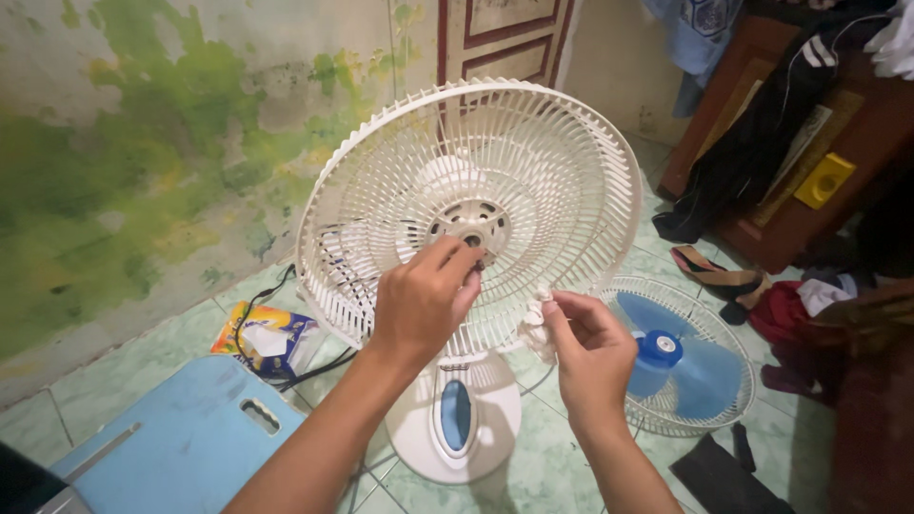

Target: The person uses a screwdriver to tighten a screw on the back of a white pedestal fan. They then attach the front fan cage, align it, and secure it by hand. Finally, they place a small white plastic cap over the central hub to complete the assembly.

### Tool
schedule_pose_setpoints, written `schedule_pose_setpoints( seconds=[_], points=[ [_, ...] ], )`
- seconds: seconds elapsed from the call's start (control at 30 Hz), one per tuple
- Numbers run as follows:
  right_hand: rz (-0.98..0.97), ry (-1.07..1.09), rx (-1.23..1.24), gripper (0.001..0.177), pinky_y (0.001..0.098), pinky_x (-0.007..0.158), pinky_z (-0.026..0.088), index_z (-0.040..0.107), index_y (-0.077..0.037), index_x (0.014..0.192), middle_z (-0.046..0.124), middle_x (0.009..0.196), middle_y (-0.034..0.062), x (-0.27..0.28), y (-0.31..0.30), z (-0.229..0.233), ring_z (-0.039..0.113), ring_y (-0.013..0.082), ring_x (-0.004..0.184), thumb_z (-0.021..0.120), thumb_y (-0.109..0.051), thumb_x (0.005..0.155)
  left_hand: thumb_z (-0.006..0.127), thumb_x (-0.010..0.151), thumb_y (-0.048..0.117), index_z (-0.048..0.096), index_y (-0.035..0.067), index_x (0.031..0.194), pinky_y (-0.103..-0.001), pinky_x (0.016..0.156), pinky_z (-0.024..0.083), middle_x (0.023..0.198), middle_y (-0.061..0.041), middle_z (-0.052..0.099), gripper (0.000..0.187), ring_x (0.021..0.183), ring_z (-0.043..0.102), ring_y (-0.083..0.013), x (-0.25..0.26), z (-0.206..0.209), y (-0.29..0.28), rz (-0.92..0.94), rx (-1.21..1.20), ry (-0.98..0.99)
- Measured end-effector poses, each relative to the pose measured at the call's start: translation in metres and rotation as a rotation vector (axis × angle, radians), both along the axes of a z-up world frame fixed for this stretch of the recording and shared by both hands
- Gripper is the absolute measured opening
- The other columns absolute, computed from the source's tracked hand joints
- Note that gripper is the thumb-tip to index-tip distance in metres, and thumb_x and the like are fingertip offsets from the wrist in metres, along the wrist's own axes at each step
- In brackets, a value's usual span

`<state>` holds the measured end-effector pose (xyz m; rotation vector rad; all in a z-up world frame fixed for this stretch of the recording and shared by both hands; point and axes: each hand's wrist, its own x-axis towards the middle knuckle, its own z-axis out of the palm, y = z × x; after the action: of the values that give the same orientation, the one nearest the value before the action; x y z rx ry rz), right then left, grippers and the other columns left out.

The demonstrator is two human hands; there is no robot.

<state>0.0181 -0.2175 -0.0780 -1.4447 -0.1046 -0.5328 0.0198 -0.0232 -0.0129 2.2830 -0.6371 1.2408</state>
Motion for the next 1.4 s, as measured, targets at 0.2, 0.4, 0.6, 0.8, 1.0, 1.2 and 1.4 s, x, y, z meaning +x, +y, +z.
schedule_pose_setpoints(
  seconds=[0.2, 0.4, 0.6, 0.8, 1.0, 1.2, 1.4],
  points=[
    [0.005, -0.052, -0.008, 0.014, 0.0232, 0.070, 0.056, 0.075, 0.003, 0.103, 0.076, 0.096, 0.0066, 0.000, 0.017, -0.022, 0.071, 0.0095, 0.082, 0.074, -0.004, 0.091, 0.077, 0.082, 0.014, 0.071, 0.010, 0.098, -0.039, 0.065, 0.056, 0.092, -0.003, 0.068, 0.017, 0.081, 0.070, -0.0242, 0.011, 0.001, 0.008, -0.037, 0.129, -0.014],
    [0.030, -0.043, -0.052, 0.015, 0.0230, 0.065, 0.056, 0.076, 0.002, 0.103, 0.077, 0.094, 0.0057, -0.002, 0.028, -0.014, 0.071, 0.0092, 0.081, 0.074, -0.004, 0.089, 0.077, 0.082, 0.015, 0.068, 0.008, 0.100, -0.040, 0.062, 0.055, 0.090, -0.005, 0.067, 0.021, 0.081, 0.071, -0.0245, 0.008, 0.013, 0.013, -0.079, 0.197, -0.030],
    [-0.081, -0.110, -0.250, 0.013, 0.0232, 0.057, 0.055, 0.076, -0.001, 0.102, 0.077, 0.087, 0.0052, 0.019, 0.011, 0.024, 0.070, 0.0095, 0.069, 0.075, -0.007, 0.091, 0.075, 0.080, 0.010, 0.066, 0.003, 0.121, -0.039, 0.087, 0.055, 0.108, -0.009, 0.067, 0.043, 0.107, 0.065, -0.0263, 0.016, 0.035, 0.029, -0.018, 0.351, -0.062],
    [-0.213, -0.334, -0.375, 0.009, 0.0228, 0.060, 0.054, 0.074, -0.001, 0.102, 0.075, 0.091, 0.0055, 0.057, 0.002, 0.075, 0.069, 0.0090, 0.071, 0.074, -0.007, 0.095, 0.075, 0.079, 0.017, 0.061, 0.003, 0.134, -0.054, 0.124, 0.024, 0.153, -0.016, 0.049, 0.059, 0.147, 0.040, -0.0318, 0.027, 0.051, 0.033, 0.143, 0.466, -0.164],
    [-0.299, -0.396, -0.345, 0.009, 0.0232, 0.060, 0.051, 0.074, -0.001, 0.100, 0.076, 0.090, 0.0051, 0.091, 0.016, 0.106, 0.068, 0.0094, 0.067, 0.075, -0.008, 0.094, 0.075, 0.073, 0.024, 0.041, 0.003, 0.156, -0.056, 0.126, 0.009, 0.168, -0.019, 0.025, 0.093, 0.156, 0.017, -0.0361, 0.027, 0.051, 0.040, 0.309, 0.528, -0.100],
    [-0.209, -0.335, -0.309, 0.008, 0.0223, 0.058, 0.050, 0.071, -0.003, 0.099, 0.074, 0.090, 0.0029, 0.091, 0.030, 0.095, 0.067, 0.0079, 0.070, 0.074, -0.008, 0.094, 0.076, 0.071, 0.028, 0.026, 0.000, 0.160, -0.055, 0.125, 0.009, 0.168, -0.019, 0.020, 0.106, 0.156, 0.015, -0.0355, 0.022, 0.048, 0.051, 0.354, 0.627, -0.028],
    [-0.080, -0.403, -0.278, 0.008, 0.0214, 0.065, 0.054, 0.066, -0.002, 0.100, 0.071, 0.093, 0.0027, 0.083, 0.040, 0.093, 0.069, 0.0077, 0.077, 0.072, -0.004, 0.095, 0.075, 0.069, 0.028, 0.024, -0.006, 0.156, -0.055, 0.123, 0.010, 0.166, -0.023, 0.017, 0.107, 0.154, 0.014, -0.0387, 0.015, 0.038, 0.047, 0.296, 0.638, 0.062]
  ],
)
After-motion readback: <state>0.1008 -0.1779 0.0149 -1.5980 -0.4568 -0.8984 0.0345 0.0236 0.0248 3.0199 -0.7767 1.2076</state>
